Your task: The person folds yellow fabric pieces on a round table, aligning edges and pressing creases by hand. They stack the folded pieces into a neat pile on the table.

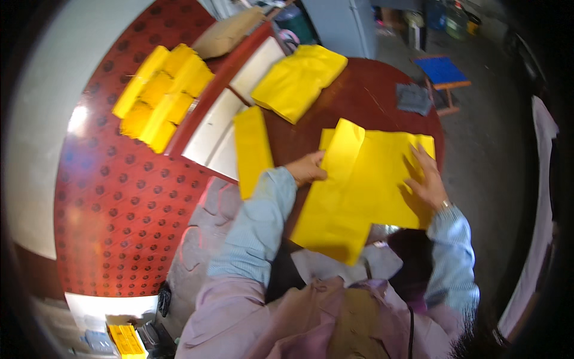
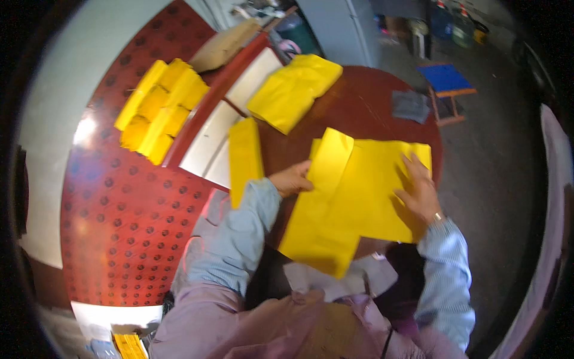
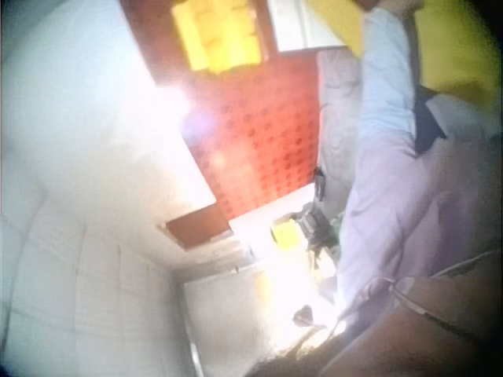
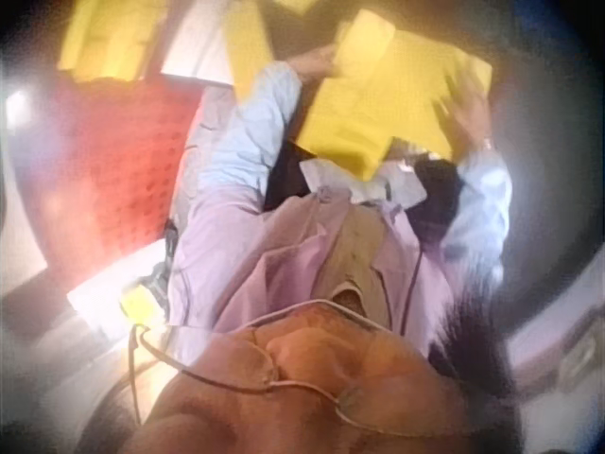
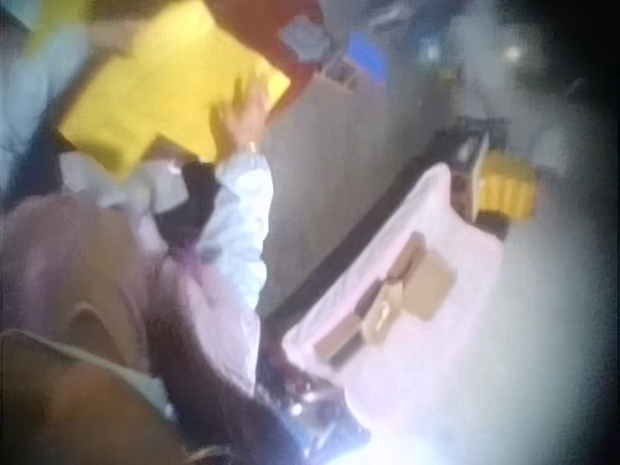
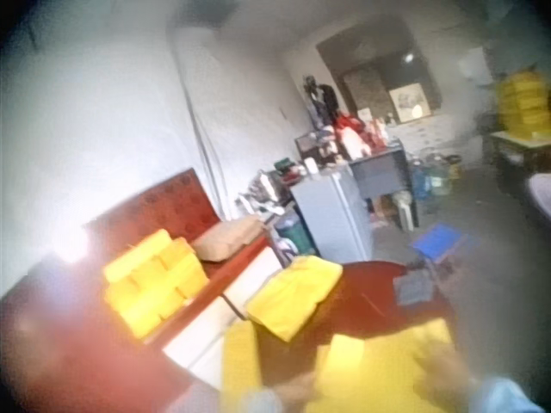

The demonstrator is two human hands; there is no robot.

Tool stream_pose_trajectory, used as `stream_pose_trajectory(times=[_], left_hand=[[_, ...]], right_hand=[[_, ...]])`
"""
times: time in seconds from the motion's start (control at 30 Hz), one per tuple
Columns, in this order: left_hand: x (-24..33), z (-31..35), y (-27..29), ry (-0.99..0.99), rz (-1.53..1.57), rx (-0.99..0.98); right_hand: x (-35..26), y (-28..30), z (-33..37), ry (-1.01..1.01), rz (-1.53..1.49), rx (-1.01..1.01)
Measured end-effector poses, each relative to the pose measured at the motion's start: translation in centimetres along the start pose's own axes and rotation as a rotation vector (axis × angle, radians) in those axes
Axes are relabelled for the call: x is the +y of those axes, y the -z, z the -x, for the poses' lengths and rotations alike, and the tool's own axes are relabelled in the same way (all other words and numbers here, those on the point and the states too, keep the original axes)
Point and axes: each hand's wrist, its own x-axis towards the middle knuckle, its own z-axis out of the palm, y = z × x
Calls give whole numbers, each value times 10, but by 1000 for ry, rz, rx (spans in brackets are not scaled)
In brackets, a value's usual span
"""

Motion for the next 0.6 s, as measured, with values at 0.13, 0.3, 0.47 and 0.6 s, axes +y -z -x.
stream_pose_trajectory(times=[0.13,0.3,0.47,0.6], left_hand=[[26,-29,-12,90,-272,-279],[64,-56,-39,56,-484,-394],[68,-71,-37,199,-648,-286],[46,-63,-16,215,-845,-255]], right_hand=[[-5,-12,-31,-117,-438,-66],[-16,14,-25,-238,-693,-137],[-18,17,-3,-429,-650,110],[-9,7,5,-536,-525,209]])
